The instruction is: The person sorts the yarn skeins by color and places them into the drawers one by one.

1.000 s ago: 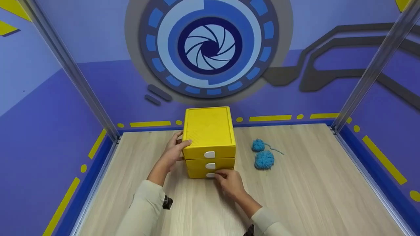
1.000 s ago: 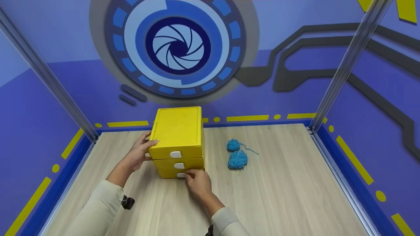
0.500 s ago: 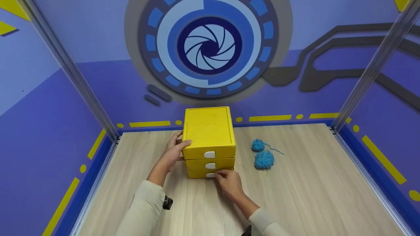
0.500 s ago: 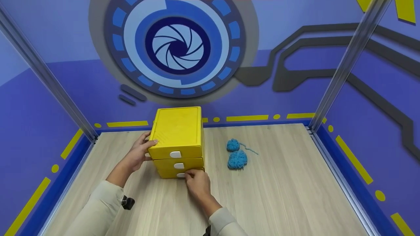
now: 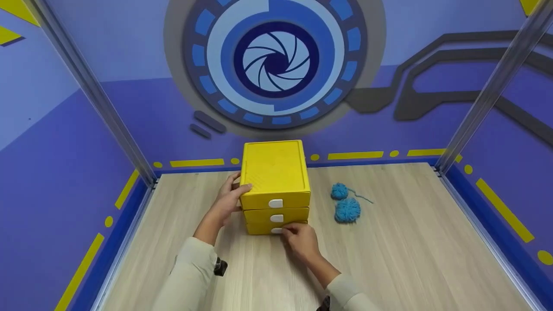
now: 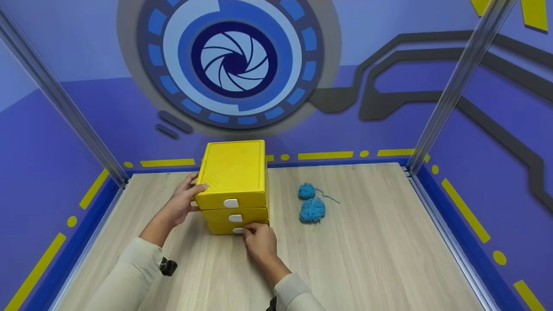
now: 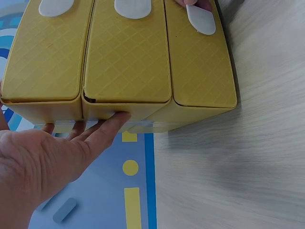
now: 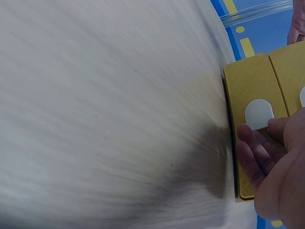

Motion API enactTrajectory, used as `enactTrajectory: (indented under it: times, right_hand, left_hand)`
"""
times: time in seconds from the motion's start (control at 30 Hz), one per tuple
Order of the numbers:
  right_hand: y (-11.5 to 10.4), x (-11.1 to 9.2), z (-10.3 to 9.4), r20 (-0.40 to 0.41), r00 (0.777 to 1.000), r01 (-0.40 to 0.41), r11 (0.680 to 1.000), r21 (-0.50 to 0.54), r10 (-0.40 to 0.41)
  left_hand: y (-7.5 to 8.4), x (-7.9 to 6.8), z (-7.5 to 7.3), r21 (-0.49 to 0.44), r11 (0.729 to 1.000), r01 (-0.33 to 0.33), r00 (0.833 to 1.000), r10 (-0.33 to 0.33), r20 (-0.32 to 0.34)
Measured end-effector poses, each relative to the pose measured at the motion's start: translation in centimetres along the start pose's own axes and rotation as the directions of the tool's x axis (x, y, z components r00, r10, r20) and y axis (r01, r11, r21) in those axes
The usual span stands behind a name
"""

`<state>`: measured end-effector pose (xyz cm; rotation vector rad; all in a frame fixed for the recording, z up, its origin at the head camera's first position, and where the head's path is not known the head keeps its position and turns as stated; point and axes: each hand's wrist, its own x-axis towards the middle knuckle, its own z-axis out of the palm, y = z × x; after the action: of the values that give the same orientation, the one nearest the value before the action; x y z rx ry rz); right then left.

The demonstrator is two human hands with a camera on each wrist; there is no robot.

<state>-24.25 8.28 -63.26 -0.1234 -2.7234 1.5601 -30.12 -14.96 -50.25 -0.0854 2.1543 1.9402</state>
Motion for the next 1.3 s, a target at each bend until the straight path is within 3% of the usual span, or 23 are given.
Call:
enactTrajectory:
  times: [1.3]
  right_hand:
    - [-0.04,-0.16,-0.29,0.003,0.999,0.04,0.998,-0.056,-0.039]
  left_hand:
    - [0.02,0.11,0.0,-0.003,1.0,0.005,1.0,-0.005,0.007]
